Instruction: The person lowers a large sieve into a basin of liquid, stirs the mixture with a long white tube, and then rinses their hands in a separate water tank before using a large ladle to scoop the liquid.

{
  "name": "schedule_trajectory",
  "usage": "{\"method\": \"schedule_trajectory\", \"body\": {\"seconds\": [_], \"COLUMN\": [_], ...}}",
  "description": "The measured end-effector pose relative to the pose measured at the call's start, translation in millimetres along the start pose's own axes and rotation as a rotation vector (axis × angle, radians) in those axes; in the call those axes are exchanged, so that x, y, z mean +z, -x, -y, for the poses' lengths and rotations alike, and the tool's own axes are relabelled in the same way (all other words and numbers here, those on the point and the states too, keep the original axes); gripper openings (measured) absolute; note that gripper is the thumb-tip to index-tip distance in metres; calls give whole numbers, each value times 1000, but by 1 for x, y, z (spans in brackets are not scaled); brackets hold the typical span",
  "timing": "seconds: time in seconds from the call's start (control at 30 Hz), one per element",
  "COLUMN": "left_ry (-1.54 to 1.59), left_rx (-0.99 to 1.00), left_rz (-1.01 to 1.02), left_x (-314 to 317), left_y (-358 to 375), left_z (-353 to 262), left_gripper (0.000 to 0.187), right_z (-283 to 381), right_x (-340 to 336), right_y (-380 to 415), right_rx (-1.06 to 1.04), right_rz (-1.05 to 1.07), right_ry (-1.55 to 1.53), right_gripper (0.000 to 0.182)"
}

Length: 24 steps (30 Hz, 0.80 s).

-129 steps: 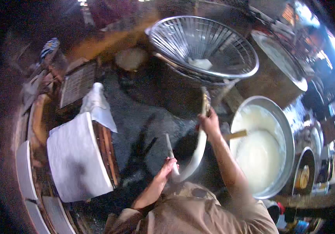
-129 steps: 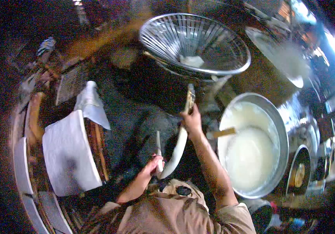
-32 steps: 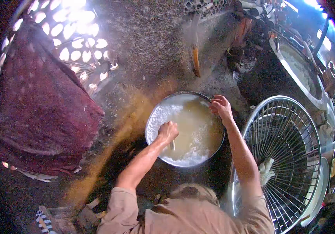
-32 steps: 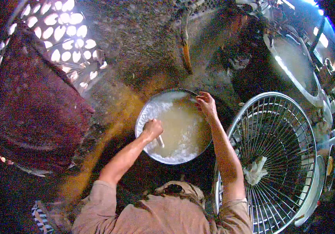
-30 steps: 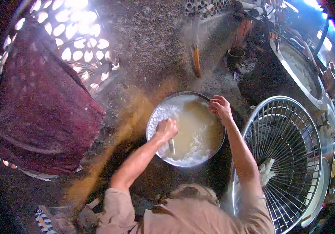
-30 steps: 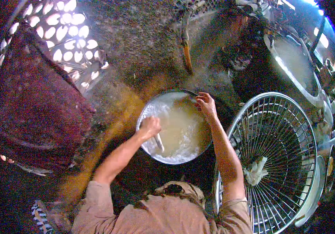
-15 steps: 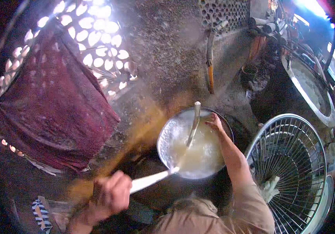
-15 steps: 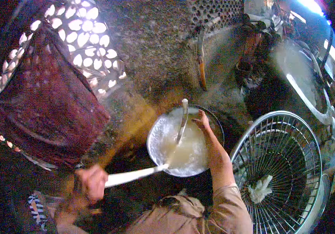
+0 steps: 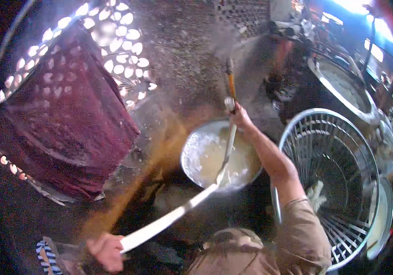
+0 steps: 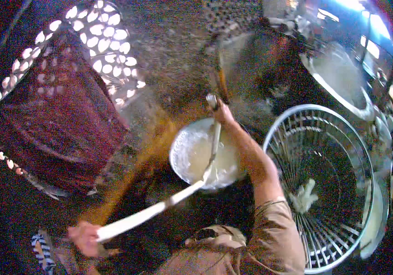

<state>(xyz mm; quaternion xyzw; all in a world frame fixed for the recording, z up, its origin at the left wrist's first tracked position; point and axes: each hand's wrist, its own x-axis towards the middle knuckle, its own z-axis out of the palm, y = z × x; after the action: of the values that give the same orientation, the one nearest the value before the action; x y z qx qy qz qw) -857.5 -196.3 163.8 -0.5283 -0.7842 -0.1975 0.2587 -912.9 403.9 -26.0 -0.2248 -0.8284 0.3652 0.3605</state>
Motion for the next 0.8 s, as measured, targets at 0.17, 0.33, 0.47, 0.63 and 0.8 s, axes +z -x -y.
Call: {"method": "schedule_trajectory", "body": {"seconds": [0.17, 0.33, 0.47, 0.63, 0.8], "left_ry": [172, 109, 206, 616, 904], "left_rx": [455, 680, 762, 919, 1076], "left_rz": [140, 195, -319, -347, -185], "left_x": [-133, -225, -205, -168, -140], "left_y": [5, -21, -50, -84, -107], "left_z": [29, -49, -102, -164, -295], "left_gripper": [17, 46, 43, 34, 32], "right_z": [104, 215, 294, 342, 298], "right_x": [-178, -384, -527, -639, -810], "right_y": [50, 146, 250, 412, 603], "right_rx": [-299, -503, -411, -328, 212], "right_rz": [-120, -412, -507, -765, -883], "right_ry": [-252, 322, 560, 662, 1238], "right_gripper": [25, 23, 21, 24, 45]}}
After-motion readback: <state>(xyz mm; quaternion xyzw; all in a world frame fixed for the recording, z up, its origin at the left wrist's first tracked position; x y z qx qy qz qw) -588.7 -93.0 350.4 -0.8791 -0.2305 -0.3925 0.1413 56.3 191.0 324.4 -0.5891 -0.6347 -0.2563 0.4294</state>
